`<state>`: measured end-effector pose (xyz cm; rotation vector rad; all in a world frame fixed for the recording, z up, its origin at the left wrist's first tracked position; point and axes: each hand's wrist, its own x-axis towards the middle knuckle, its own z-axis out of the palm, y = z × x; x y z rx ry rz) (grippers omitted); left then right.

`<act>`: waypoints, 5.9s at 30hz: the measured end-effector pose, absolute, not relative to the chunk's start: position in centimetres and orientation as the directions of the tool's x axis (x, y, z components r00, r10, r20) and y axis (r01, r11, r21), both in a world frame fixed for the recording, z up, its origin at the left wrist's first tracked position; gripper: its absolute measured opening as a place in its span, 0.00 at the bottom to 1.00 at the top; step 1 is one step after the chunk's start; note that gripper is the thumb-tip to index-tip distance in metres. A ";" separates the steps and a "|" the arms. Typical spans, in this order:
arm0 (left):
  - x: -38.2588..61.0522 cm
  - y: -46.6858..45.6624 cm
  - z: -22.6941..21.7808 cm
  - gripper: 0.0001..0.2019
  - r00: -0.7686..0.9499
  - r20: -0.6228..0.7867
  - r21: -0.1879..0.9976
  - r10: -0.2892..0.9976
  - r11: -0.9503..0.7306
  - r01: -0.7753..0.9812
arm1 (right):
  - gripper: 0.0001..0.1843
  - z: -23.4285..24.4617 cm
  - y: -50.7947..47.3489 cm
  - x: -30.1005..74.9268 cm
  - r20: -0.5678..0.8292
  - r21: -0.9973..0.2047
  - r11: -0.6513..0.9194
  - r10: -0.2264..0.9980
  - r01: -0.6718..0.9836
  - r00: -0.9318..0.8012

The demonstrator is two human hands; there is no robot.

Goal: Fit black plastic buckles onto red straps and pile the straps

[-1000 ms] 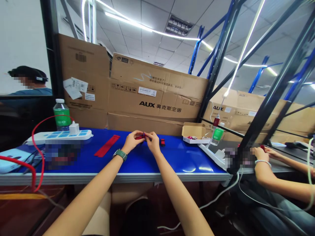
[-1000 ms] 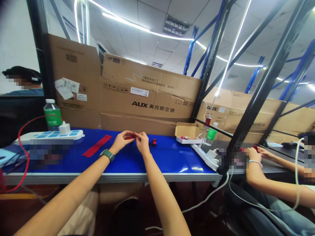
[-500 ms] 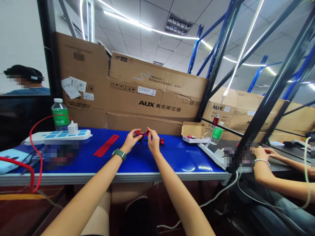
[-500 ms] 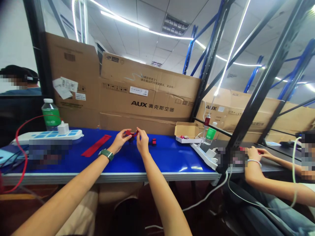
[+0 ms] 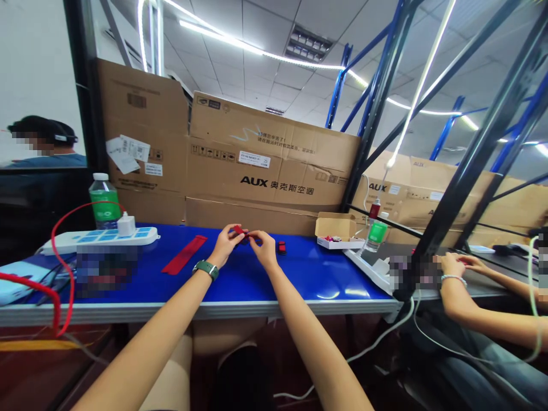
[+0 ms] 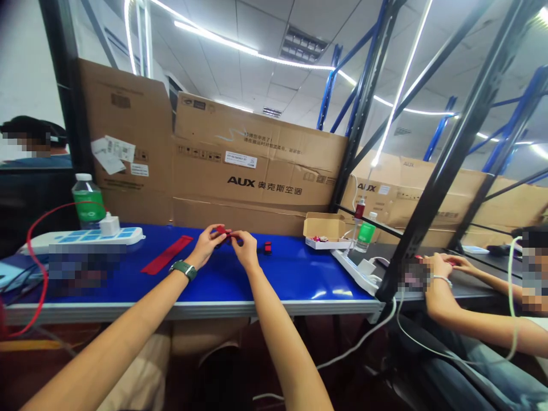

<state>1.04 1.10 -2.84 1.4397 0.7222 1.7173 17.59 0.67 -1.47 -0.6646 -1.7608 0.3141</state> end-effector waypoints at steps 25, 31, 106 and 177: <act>0.9 1.3 -2.9 0.23 0.017 0.602 0.798 0.798 -0.602 -0.002 | 0.23 -1.8 1.5 17.6 0.495 -0.849 0.451 0.861 -0.275 -0.118; 0.9 1.0 -2.6 0.18 0.026 0.686 0.722 0.727 -0.685 0.091 | 0.24 -1.8 1.6 17.4 0.476 -0.859 0.426 0.869 -0.284 -0.136; 0.5 1.0 -2.6 0.24 0.026 0.528 0.848 0.849 -0.526 -0.063 | 0.22 -2.0 1.9 17.8 0.597 -0.801 0.587 0.771 -0.117 -0.223; -0.9 -0.7 -1.0 0.06 -0.019 0.873 0.395 0.488 -0.683 0.614 | 0.22 -3.8 3.5 17.3 0.361 -0.930 0.281 0.817 -0.236 -0.449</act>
